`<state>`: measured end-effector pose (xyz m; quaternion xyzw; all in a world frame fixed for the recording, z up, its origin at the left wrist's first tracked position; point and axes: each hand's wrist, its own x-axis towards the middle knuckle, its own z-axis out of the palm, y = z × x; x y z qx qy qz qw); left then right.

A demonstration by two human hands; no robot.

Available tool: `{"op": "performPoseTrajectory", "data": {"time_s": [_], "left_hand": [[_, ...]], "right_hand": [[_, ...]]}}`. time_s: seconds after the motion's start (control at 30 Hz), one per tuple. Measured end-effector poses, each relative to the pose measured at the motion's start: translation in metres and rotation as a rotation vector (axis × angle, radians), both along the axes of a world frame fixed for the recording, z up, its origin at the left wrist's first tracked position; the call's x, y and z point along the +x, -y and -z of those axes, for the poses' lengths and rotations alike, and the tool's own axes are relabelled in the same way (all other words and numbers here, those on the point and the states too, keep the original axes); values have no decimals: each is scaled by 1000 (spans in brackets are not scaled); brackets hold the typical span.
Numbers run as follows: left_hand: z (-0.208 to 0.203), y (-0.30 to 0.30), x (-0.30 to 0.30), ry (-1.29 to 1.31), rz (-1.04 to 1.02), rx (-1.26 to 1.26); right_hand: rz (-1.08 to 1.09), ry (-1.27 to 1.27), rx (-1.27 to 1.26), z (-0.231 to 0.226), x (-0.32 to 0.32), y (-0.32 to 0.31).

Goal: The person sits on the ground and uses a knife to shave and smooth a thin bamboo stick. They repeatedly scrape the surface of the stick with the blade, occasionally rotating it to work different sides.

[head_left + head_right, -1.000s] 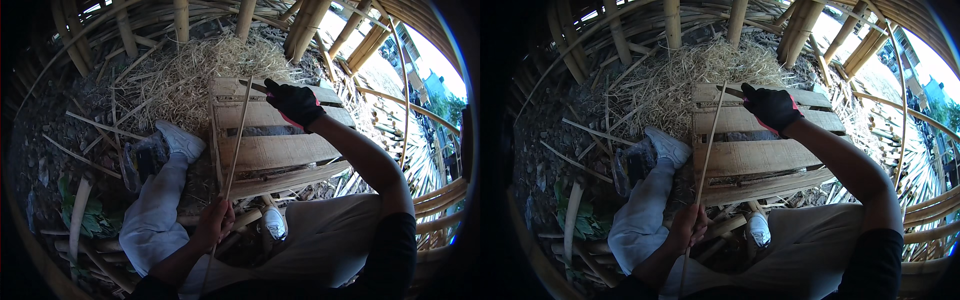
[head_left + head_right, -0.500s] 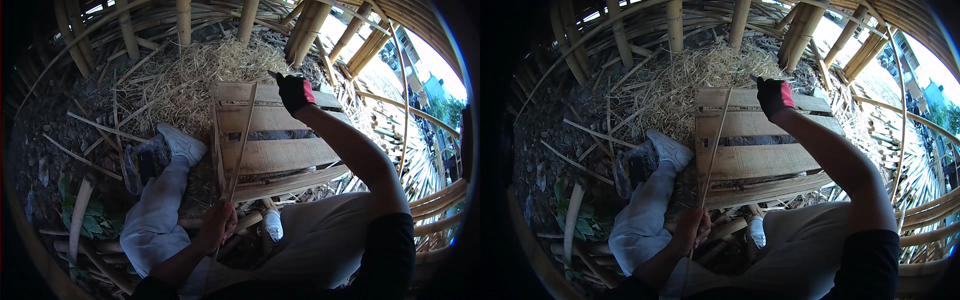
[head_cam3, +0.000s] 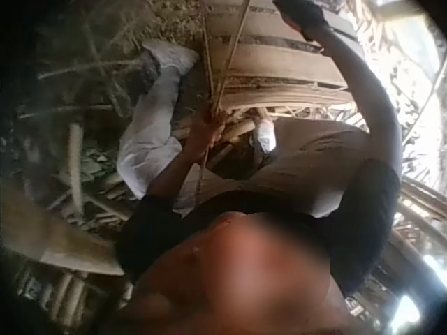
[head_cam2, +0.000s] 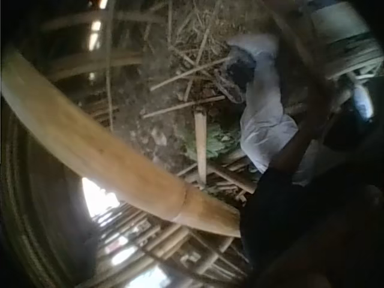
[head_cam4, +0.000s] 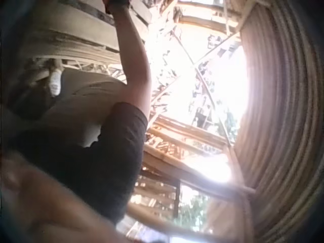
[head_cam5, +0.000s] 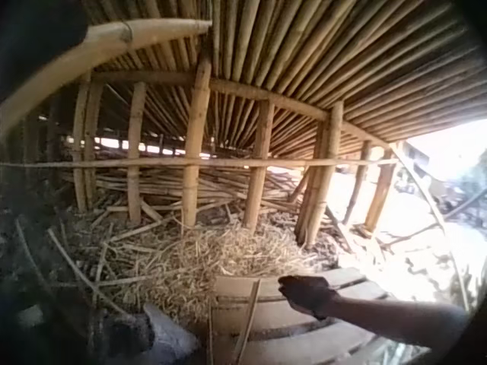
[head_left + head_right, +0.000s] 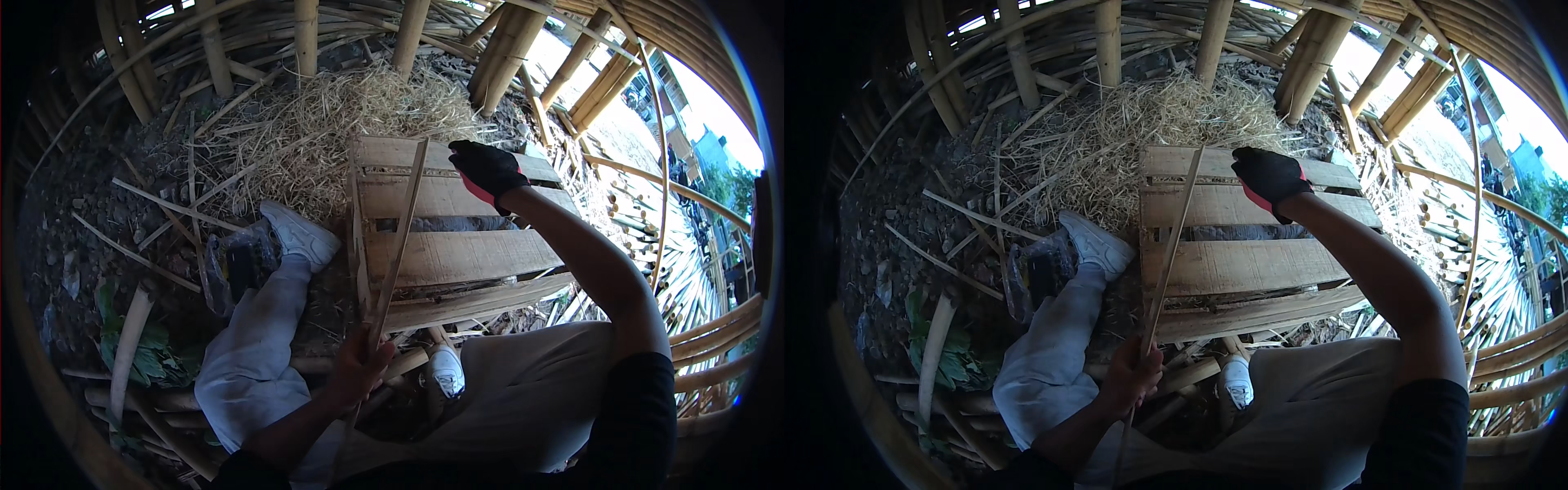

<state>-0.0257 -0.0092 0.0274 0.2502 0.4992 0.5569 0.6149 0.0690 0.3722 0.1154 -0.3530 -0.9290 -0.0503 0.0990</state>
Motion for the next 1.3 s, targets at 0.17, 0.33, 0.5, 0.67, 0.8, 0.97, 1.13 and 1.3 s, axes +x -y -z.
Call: {"op": "performPoseTrajectory", "data": {"time_s": [0.17,0.33,0.5,0.67,0.8,0.97,1.13,1.3], "left_hand": [[12,0,2,86,-7,58],[13,0,0,173,24,102],[10,0,-3,260,27,63],[6,-3,1,198,-3,8],[17,-1,-5,370,34,160],[17,1,-4,343,19,181],[16,-1,-5,368,38,179],[16,2,-5,352,33,154]], "right_hand": [[14,-56,26,-33,5,59],[-500,38,234,-27,22,143],[-645,216,5,-19,25,175],[-369,340,-423,-21,21,182],[-394,181,-467,-10,30,179],[-175,-14,-696,-35,8,125],[18,117,-946,-39,7,139],[-72,116,-781,-37,-1,135]]}}
